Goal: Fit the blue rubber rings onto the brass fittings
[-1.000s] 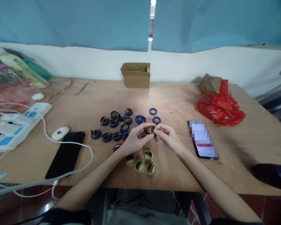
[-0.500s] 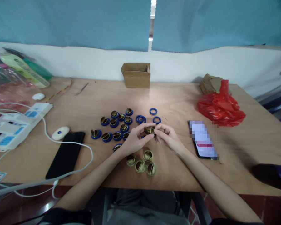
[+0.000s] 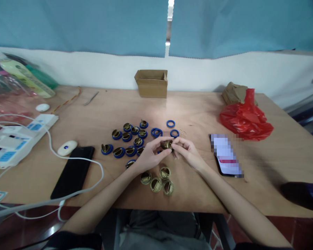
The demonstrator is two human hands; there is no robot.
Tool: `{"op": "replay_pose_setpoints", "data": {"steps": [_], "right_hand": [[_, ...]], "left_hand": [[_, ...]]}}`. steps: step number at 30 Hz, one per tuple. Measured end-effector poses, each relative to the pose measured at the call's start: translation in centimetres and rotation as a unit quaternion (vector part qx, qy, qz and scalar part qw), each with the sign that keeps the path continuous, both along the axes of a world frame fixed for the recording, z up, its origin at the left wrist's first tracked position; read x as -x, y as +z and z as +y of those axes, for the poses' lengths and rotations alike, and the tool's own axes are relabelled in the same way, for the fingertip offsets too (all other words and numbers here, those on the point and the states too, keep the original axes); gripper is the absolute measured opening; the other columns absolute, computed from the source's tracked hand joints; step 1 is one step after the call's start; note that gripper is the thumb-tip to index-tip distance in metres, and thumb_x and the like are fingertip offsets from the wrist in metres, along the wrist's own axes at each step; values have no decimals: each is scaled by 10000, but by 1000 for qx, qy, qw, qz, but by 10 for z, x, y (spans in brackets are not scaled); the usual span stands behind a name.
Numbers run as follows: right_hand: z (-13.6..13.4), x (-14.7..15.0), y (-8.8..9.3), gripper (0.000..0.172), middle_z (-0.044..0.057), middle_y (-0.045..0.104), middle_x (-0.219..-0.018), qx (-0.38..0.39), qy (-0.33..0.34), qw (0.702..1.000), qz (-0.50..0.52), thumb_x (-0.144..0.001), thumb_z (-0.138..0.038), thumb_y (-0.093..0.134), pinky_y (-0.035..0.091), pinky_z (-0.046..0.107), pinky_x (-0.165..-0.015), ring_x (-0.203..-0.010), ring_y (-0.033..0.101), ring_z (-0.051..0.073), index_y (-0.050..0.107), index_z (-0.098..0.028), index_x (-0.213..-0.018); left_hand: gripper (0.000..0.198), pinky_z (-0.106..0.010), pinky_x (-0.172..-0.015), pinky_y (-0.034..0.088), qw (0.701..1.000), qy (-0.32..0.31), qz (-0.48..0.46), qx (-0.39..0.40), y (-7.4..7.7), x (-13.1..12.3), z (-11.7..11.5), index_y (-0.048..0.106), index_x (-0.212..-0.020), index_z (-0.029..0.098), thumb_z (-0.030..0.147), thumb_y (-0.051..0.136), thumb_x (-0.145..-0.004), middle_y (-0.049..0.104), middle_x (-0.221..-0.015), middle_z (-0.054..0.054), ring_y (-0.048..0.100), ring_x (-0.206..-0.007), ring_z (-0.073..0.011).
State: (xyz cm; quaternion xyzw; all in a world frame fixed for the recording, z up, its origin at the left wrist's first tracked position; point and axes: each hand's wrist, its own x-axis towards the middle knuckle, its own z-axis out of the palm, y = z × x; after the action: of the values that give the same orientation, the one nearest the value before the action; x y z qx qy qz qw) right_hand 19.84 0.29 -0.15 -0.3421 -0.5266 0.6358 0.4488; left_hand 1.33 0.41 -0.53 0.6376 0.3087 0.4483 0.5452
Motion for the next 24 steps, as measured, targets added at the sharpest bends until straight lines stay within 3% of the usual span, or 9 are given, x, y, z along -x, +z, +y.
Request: {"op": "replay_pose_setpoints", "data": {"steps": [24], "right_hand": [[0, 0, 2, 279, -78, 538, -521, 0, -1, 1000, -4, -901, -434, 716, 419, 255, -545, -474, 491, 96, 593, -205, -801]], "left_hand": [[373, -357, -1001, 552, 1000, -2, -3, -3, -1, 0, 1, 649, -1265, 204, 204, 690, -895, 707, -1277, -108, 685, -1153, -219]]}}
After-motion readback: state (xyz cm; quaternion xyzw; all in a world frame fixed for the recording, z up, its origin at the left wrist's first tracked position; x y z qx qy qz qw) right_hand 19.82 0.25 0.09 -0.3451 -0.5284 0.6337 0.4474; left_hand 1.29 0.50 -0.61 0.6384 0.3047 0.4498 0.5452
